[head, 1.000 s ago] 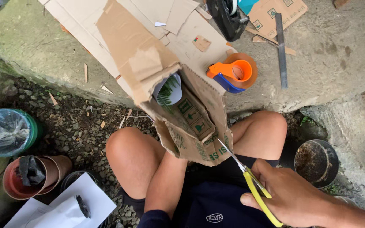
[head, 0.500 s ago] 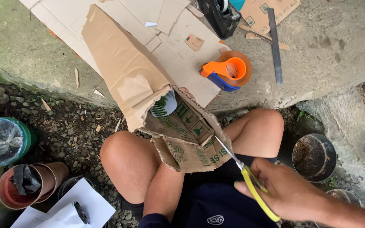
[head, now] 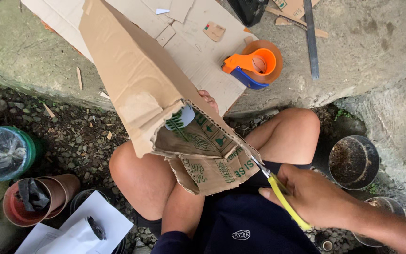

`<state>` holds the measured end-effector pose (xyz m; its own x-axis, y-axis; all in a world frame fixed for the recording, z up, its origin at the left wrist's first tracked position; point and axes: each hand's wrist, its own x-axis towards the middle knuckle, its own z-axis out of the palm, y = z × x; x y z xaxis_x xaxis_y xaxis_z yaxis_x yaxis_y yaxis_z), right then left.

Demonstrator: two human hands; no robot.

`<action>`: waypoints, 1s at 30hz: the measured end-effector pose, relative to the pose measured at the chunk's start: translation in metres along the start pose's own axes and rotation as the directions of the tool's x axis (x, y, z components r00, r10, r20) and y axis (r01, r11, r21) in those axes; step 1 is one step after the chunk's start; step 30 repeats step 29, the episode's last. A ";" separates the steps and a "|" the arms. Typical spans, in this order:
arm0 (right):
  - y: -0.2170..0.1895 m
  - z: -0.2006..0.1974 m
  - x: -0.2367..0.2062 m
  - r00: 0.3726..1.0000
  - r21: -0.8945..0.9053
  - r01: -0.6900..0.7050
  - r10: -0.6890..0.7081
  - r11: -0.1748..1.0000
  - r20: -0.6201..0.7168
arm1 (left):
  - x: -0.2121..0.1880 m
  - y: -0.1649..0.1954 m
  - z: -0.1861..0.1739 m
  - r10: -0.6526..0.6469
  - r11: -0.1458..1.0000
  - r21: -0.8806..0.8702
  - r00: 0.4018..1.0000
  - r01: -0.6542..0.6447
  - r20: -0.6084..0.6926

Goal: The person assembles a cardboard box by folding flaps, applying orange packing tape with a handheld dispenser, and trimming excess tape with scissors. The person works on a concrete surface outdoors, surrounded by potted plants and scattered cardboard pieces.

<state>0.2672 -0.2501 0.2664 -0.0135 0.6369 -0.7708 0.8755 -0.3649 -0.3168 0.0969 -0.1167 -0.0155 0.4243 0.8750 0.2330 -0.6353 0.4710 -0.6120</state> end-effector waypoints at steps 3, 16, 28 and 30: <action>0.009 0.000 0.008 0.992 -0.081 0.103 -0.108 0.991 -0.061 | 0.008 0.003 0.003 0.004 1.000 -0.029 0.999 -0.003 0.038; 0.094 0.080 -0.003 0.829 0.471 0.251 -0.439 0.846 0.347 | 0.034 0.022 0.011 0.024 0.968 -0.246 0.964 0.043 0.264; -0.009 0.030 -0.001 0.875 0.441 -0.071 -0.156 0.895 0.459 | 0.025 0.019 0.004 -0.016 0.993 -0.113 0.976 0.041 0.215; -0.013 0.030 -0.002 0.878 0.433 -0.121 -0.108 0.893 0.467 | 0.026 0.021 0.002 -0.027 0.992 -0.114 0.974 0.054 0.227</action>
